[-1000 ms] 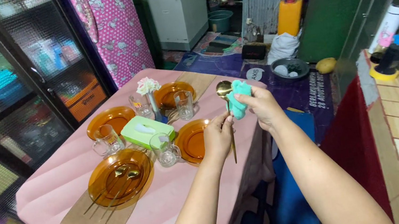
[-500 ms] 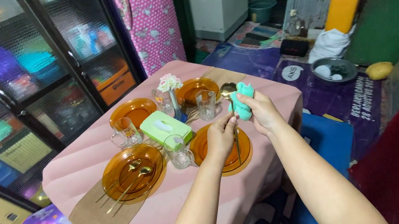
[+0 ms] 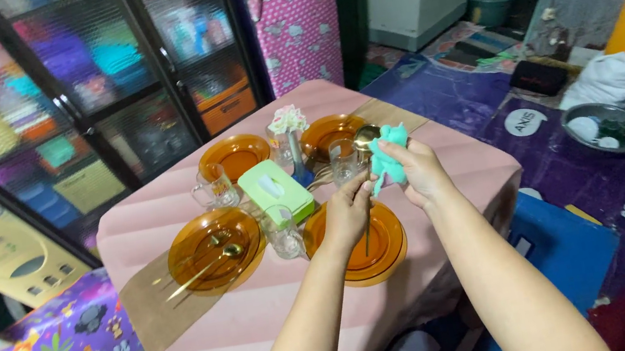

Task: The person wipes forks, spoons, and chopsticks with a cloth and places them on plates at a dining table. The person also retrieves additional utensils from a dish rack and continues wiping and arranging them on the table.

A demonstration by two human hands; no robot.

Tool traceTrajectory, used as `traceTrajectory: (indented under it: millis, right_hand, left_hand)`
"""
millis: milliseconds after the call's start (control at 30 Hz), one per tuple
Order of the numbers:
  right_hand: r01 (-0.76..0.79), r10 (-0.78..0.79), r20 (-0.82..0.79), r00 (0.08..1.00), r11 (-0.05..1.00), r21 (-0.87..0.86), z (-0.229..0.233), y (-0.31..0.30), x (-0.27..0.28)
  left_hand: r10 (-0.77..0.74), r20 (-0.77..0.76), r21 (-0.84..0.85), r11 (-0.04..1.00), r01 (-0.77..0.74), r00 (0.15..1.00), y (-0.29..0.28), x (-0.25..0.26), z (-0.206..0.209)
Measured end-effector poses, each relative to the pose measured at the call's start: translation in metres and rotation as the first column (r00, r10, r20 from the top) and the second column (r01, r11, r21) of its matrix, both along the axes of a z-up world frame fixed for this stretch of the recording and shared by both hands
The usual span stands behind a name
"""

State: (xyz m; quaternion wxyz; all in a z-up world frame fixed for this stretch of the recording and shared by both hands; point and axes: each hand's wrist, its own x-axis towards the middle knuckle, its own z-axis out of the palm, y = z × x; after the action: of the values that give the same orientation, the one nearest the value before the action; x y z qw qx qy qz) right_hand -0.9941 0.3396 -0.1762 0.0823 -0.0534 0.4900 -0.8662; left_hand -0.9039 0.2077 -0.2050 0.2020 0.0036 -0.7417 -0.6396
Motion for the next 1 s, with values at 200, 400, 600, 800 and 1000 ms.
traceTrajectory:
  millis: [200,400,600,800,1000]
  right_hand:
    - [-0.100,0.111,0.099,0.989,0.989,-0.111,-0.010,-0.005,-0.013]
    - [-0.129,0.134,0.083,0.987,0.990,-0.058,0.000,-0.029,0.037]
    - [-0.113,0.116,0.072,0.991,0.993,-0.040,0.048,-0.031,0.081]
    - [-0.272,0.275,0.139,0.952,0.962,-0.038,0.032,-0.030,0.046]
    - [-0.410,0.402,0.142,0.904,0.911,0.031,0.029,-0.019,0.035]
  left_hand:
    - [0.077,0.005,-0.001,0.997,-0.077,0.997,-0.001,-0.005,-0.034]
    - [0.147,-0.042,-0.221,0.963,-0.152,0.988,-0.015,0.026,-0.001]
    - [0.108,-0.031,-0.260,0.959,-0.112,0.994,-0.042,0.032,0.007]
    - [0.028,-0.039,-0.260,0.965,-0.037,0.999,-0.060,0.044,0.005]
    - [-0.095,0.007,-0.360,0.928,0.091,0.995,-0.078,0.069,0.039]
